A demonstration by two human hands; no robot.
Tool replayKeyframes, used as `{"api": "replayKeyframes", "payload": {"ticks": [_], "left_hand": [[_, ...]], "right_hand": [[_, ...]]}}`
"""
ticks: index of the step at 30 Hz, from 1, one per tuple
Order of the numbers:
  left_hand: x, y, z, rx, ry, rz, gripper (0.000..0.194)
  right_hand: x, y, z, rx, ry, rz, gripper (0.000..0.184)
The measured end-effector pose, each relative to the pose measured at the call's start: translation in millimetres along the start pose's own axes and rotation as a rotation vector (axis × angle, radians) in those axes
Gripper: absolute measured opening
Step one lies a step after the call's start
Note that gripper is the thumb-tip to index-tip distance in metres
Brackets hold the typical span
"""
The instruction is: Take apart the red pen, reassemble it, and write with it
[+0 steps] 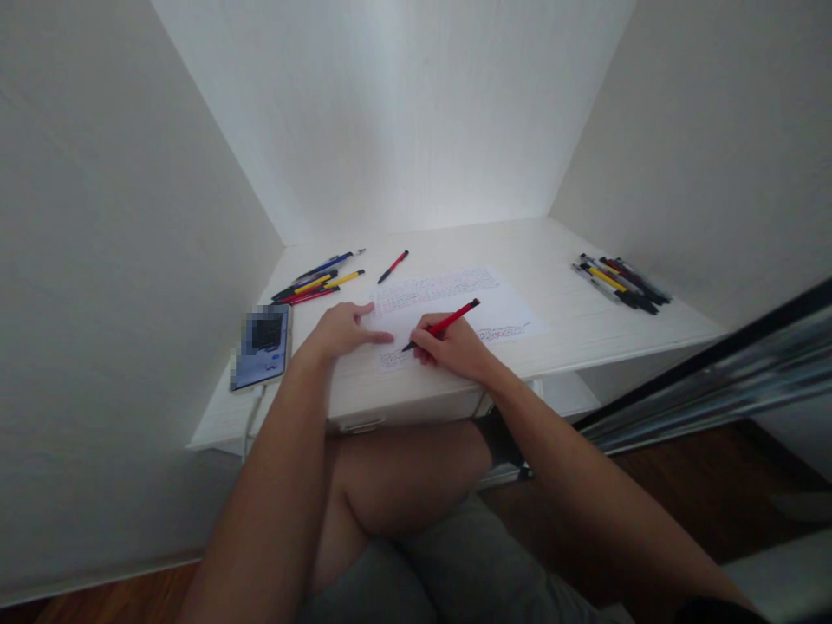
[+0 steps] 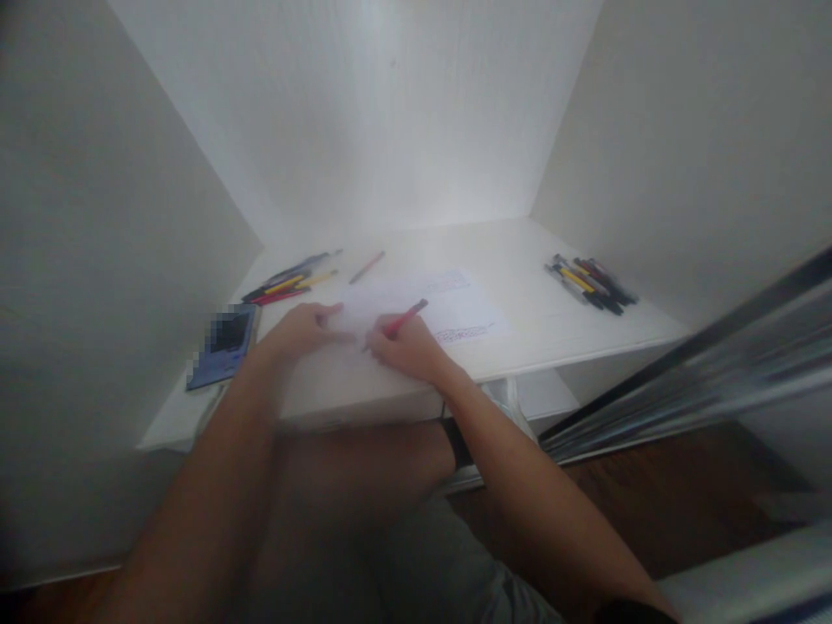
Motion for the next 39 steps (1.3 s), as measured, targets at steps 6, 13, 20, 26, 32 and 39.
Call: {"api": "replayKeyframes", "payload": {"ticks": [6, 13, 20, 26, 32, 39], "left_hand": [[-7.7, -10.0, -6.8, -0.018, 0.039, -0.013, 0.093], [-5.0, -9.2, -6.0, 0.044, 0.099, -0.055, 0.083], [0.7, -6.3, -13.0, -0.044, 0.172, -0.081, 0.079], [77.6, 24.1, 8.5, 0.148, 0.532, -0.157, 0.052], [192.6, -25.5, 30.4, 0.045, 0.903, 0.17, 0.051], [210.3, -60.0, 10.7, 0.019, 0.686, 0.272, 0.049]], "right_hand": [[-1.3, -3.9, 79.9, 0.062, 0.585, 0.099, 0.041], [9.4, -20.0, 129.2, 0.749, 0.459, -0.119, 0.07], [15.9, 14.1, 118.4, 1.127, 0.28, -0.414, 0.085], [23.2, 28.0, 114.5, 1.153, 0.261, -0.404, 0.067], [25.9, 37.2, 107.2, 1.159, 0.212, -0.294, 0.038], [23.0, 25.1, 102.0, 1.207, 0.308, -0.234, 0.035]]}}
Point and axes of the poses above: each hand's wrist, its own x-axis away from the middle knuckle, its own z-axis out of the back of the hand, y = z × x, the point moved 7 cm from there along -x, towards the middle knuckle, and after that the axes turned 1 degree about -y, right-handed, at the moved point
